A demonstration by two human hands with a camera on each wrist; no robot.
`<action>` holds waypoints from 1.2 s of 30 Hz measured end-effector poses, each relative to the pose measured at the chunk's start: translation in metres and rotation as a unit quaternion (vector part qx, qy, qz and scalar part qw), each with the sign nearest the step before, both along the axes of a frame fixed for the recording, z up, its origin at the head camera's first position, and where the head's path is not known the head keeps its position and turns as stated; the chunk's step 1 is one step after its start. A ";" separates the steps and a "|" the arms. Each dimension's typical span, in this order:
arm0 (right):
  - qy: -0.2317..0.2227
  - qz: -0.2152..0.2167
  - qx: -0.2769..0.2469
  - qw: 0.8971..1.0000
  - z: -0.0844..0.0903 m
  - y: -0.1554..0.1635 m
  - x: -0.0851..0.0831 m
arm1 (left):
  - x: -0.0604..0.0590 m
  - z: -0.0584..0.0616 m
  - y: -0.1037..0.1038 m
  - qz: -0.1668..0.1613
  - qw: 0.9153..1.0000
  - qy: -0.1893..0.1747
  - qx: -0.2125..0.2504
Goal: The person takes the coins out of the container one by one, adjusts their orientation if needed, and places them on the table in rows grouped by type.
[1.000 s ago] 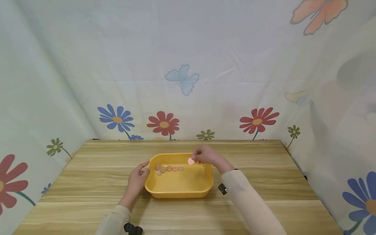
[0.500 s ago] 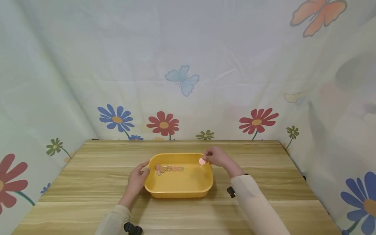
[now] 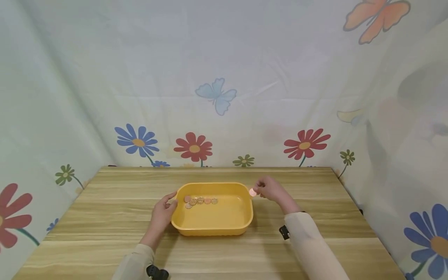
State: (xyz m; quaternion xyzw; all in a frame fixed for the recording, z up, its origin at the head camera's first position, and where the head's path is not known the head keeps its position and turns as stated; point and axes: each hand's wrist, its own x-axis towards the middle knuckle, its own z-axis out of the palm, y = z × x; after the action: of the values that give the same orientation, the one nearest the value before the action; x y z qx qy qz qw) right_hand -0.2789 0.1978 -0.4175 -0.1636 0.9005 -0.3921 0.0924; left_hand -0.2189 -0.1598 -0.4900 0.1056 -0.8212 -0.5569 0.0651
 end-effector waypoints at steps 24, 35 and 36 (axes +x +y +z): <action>0.004 -0.045 0.078 0.996 -0.039 0.009 -0.007 | 0.002 0.003 0.000 -0.007 1.000 -0.013 -0.003; -0.010 -0.057 0.083 0.995 -0.053 0.011 -0.016 | 0.001 0.003 -0.001 -0.007 1.000 -0.015 -0.006; -0.016 -0.061 0.086 0.994 -0.054 0.011 -0.016 | 0.001 0.003 -0.001 -0.007 1.000 -0.017 -0.006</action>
State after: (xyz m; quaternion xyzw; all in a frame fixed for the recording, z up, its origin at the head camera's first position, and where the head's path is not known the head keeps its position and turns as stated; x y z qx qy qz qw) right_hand -0.2954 0.2092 -0.4719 -0.0935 0.9378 -0.3203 0.0964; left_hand -0.2183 -0.1605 -0.4868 0.1085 -0.8262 -0.5507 0.0480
